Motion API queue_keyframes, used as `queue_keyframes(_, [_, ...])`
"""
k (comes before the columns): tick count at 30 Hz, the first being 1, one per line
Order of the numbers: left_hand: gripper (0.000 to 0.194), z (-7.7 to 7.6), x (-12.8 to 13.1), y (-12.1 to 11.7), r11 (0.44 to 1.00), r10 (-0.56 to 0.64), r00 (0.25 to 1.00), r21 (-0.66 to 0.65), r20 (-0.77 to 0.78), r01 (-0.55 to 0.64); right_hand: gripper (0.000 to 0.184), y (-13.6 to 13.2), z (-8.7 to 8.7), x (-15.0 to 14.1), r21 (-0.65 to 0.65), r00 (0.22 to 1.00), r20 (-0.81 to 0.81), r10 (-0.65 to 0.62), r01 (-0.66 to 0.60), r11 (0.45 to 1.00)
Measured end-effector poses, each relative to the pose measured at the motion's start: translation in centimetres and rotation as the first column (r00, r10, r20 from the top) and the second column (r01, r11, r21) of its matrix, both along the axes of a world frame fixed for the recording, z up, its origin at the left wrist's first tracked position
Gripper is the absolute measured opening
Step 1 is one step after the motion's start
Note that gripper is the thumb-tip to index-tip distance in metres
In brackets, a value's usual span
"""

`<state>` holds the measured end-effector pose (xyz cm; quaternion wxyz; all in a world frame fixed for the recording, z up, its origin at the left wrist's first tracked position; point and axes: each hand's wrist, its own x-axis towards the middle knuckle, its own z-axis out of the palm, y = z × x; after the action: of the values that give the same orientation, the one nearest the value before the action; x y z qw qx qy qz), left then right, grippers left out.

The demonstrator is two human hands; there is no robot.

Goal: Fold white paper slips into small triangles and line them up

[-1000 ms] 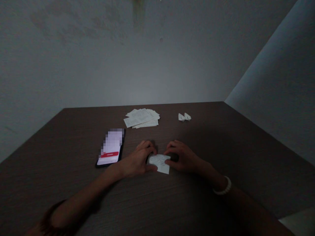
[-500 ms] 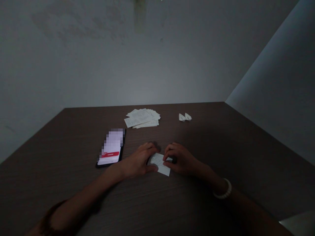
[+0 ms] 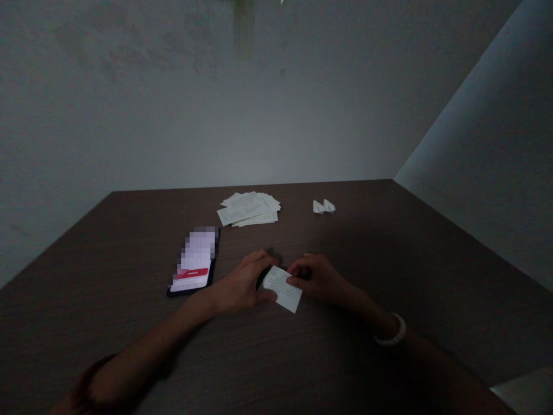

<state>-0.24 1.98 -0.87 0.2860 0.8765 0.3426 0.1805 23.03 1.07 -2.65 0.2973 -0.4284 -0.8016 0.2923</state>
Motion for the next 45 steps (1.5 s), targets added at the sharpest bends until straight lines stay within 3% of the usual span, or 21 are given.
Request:
queue_keyframes(3, [0.056,0.1,0.1,0.0,0.995,0.102,0.994,-0.004,0.03,-0.102,0.007,0.1,0.1,0.1,-0.078,0.995,-0.07,-0.069,0.063,0.995])
queue_keyframes(7, [0.032,0.0,0.5,0.0,0.977,0.191,0.979,-0.111,0.067,-0.183,0.015,0.4,0.0,0.2,-0.182,0.964,-0.17,-0.205,0.173,0.968])
queue_keyframes(11, [0.018,-0.1,0.7,0.0,0.955,0.221,0.969,-0.229,0.111,-0.191,0.017,0.5,0.0,0.1,-0.267,0.932,-0.262,-0.25,0.179,0.947])
queue_keyframes(17, [0.013,-0.1,0.5,0.3,0.943,0.29,0.938,-0.222,0.189,-0.246,0.012,0.1,0.1,0.3,-0.108,0.987,-0.105,-0.118,0.107,0.988])
queue_keyframes(22, [0.01,-0.3,0.5,0.3,0.976,0.215,0.97,-0.05,0.111,-0.211,0.007,0.3,-0.5,0.8,0.099,0.996,0.002,-0.09,0.089,0.991])
queue_keyframes(24, [0.009,-0.4,0.4,0.2,0.988,0.127,0.983,0.072,0.131,-0.137,0.005,0.5,-0.7,0.8,0.147,0.996,0.028,-0.081,0.076,0.986])
queue_keyframes(27, [0.028,-0.3,0.3,-0.2,0.984,-0.038,0.986,0.179,0.165,0.008,0.004,0.5,-0.8,0.8,0.173,0.996,0.026,-0.087,0.082,0.981])
queue_keyframes(31, [0.045,-0.4,0.0,-0.6,0.965,-0.124,0.991,0.24,0.059,0.107,0.006,0.6,-0.8,1.0,0.151,0.996,0.031,-0.078,0.073,0.986])
queue_keyframes(39, [0.035,-0.4,0.0,-0.8,0.947,-0.149,0.987,0.278,-0.064,0.161,0.017,0.8,-0.2,1.7,0.153,0.994,0.106,0.005,-0.021,0.988])
queue_keyframes(45, [0.025,0.0,0.4,-0.7,0.952,-0.145,0.987,0.262,-0.064,0.157,0.011,0.1,0.8,1.2,0.166,0.976,0.219,-0.018,-0.019,0.986])
